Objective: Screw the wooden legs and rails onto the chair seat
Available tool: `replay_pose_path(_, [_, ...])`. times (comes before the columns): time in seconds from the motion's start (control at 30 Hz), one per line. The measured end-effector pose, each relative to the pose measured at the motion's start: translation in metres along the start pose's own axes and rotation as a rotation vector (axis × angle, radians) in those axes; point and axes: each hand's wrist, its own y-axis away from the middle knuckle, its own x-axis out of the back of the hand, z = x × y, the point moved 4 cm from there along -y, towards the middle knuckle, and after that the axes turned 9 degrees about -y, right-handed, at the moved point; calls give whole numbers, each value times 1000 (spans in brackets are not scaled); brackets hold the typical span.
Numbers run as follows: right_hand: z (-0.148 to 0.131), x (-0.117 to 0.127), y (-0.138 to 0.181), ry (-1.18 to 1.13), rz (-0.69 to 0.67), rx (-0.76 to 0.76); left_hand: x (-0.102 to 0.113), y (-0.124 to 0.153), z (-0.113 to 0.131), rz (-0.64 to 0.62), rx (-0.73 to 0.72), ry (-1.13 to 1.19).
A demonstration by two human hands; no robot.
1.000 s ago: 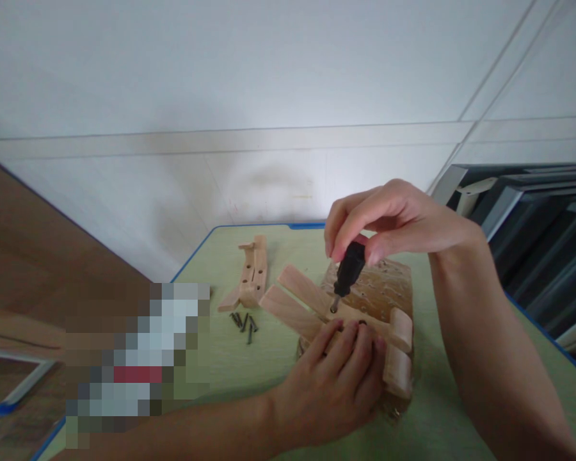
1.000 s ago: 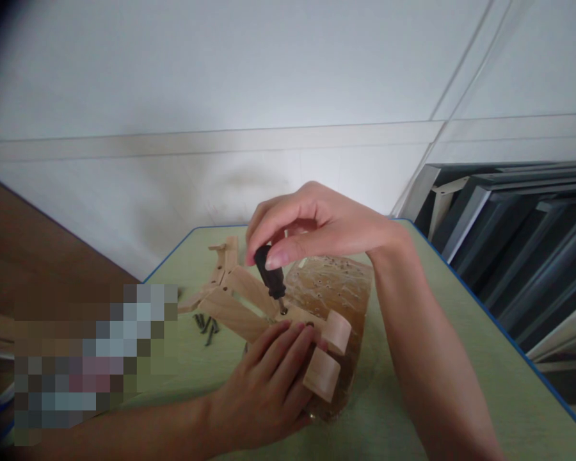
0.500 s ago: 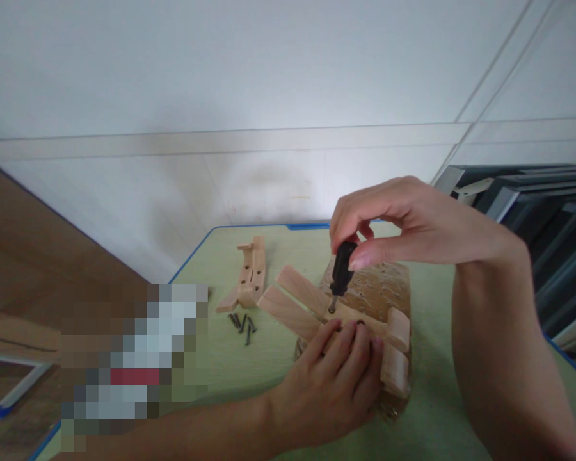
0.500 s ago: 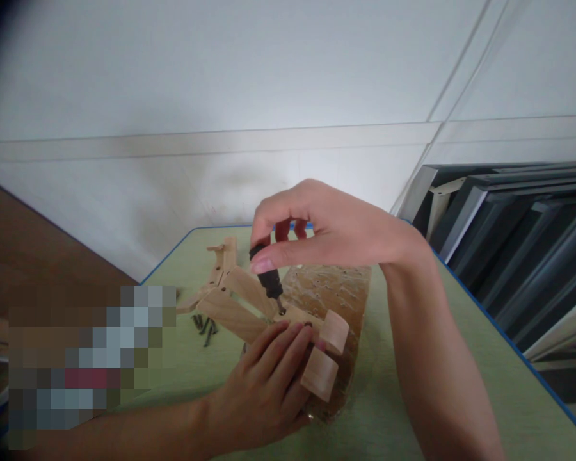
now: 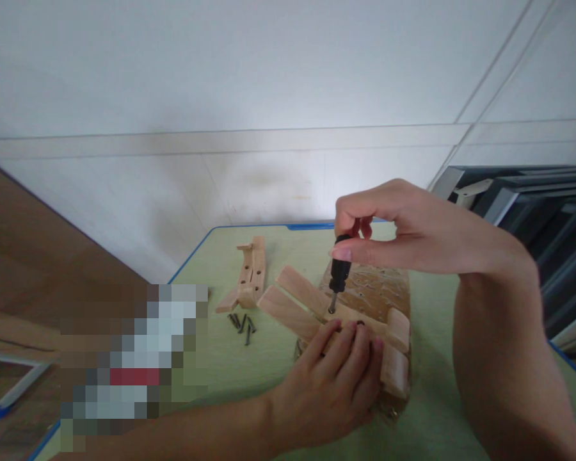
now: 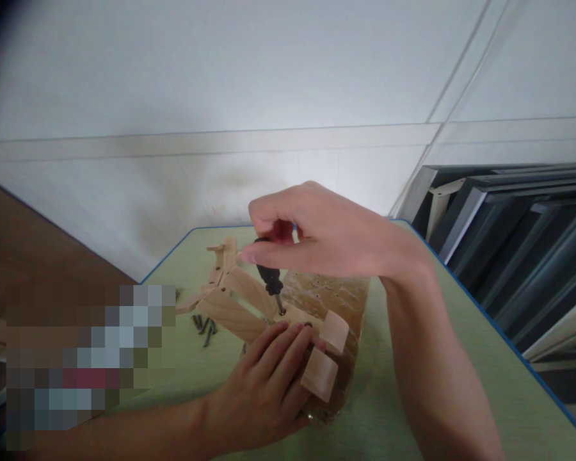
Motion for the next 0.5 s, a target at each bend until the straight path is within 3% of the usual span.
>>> replay_pose_path(0.2, [5,2,-2,67,114,-48,1,-2,0,4,7,-3])
replay_pose_path(0.5, [7,0,-2,144,182,-162,0,-1,0,6,15,-1])
